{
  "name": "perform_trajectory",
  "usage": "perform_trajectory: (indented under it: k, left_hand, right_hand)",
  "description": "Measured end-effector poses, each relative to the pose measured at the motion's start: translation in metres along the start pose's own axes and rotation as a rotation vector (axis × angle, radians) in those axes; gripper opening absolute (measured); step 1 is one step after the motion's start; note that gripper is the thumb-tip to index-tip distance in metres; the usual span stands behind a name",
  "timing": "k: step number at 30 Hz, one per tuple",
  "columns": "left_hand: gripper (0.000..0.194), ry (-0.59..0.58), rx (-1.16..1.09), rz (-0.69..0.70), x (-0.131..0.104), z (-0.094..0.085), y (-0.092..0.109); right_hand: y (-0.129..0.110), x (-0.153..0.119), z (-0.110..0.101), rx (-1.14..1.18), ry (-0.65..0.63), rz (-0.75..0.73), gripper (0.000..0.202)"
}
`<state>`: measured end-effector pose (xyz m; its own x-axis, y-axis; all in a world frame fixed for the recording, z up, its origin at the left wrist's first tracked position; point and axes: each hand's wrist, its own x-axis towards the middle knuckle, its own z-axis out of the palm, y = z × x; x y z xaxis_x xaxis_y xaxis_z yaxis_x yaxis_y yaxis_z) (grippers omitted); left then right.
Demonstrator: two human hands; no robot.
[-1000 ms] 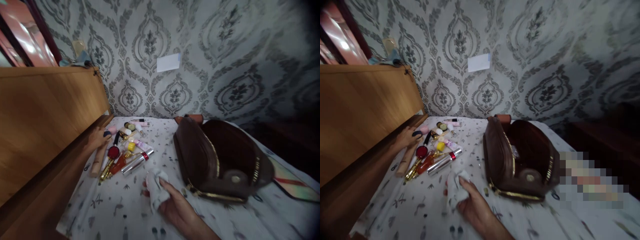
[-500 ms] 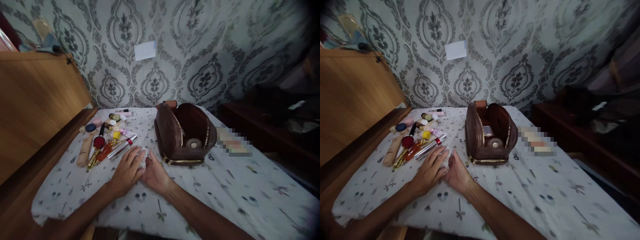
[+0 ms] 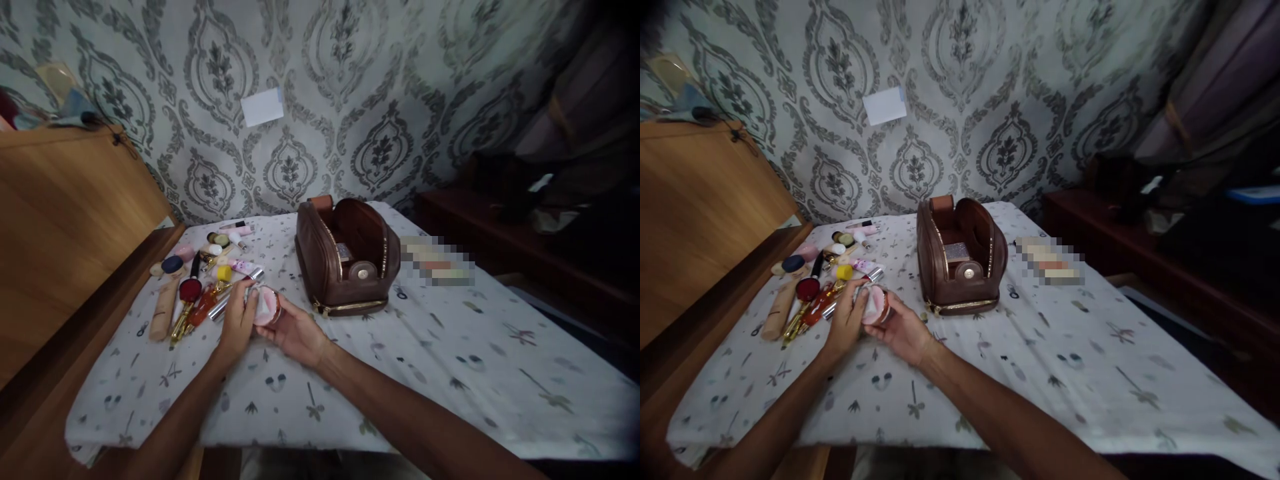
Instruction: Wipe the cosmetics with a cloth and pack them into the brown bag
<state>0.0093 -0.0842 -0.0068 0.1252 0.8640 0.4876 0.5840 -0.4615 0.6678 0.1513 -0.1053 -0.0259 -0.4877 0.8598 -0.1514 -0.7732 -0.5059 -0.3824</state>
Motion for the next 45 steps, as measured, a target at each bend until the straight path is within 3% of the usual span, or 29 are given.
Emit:
perform_trajectory:
  k: [3,9,11,15,20,27,33,40,45]
  left_hand:
    - [0.025,0.021,0.056,0.076,-0.005,0.003,-0.004]
    - [0.034,-0.035,0.172,0.465,-0.017,0.010,0.001]
    - [0.036,-0.066,0.174,0.534,-0.017,0.010,0.002]
    - [0.032,-0.079,0.118,0.375,-0.009,0.005,0.002]
    - [0.035,0.009,0.003,0.150,-0.005,-0.001,-0.009]
    - [0.056,-0.098,-0.030,0.147,-0.014,0.004,-0.019]
    - [0.047,-0.019,-0.130,0.109,-0.012,0.000,-0.023]
    - [0.040,0.063,-0.181,0.052,-0.014,0.001,-0.020]
    - [0.052,-0.008,-0.196,0.034,-0.015,0.004,-0.019]
  right_hand:
    - [-0.004,0.002,0.002,0.059,0.033,-0.078,0.024]
    - [-0.001,0.003,0.003,0.040,0.080,-0.188,0.034]
    - [0.002,0.002,0.003,-0.029,0.107,-0.193,0.040]
    - [0.003,-0.001,0.004,-0.108,0.060,-0.134,0.039]
    - [-0.006,-0.001,0.002,-0.042,-0.053,-0.050,0.037]
    - [-0.010,0.004,-0.003,0.088,0.000,-0.059,0.038]
    - [-0.012,0.000,0.000,0.013,-0.041,-0.130,0.043]
    - [-0.008,0.001,0.003,-0.139,0.014,-0.286,0.044]
    - [-0.005,-0.003,0.009,-0.239,0.075,-0.365,0.058]
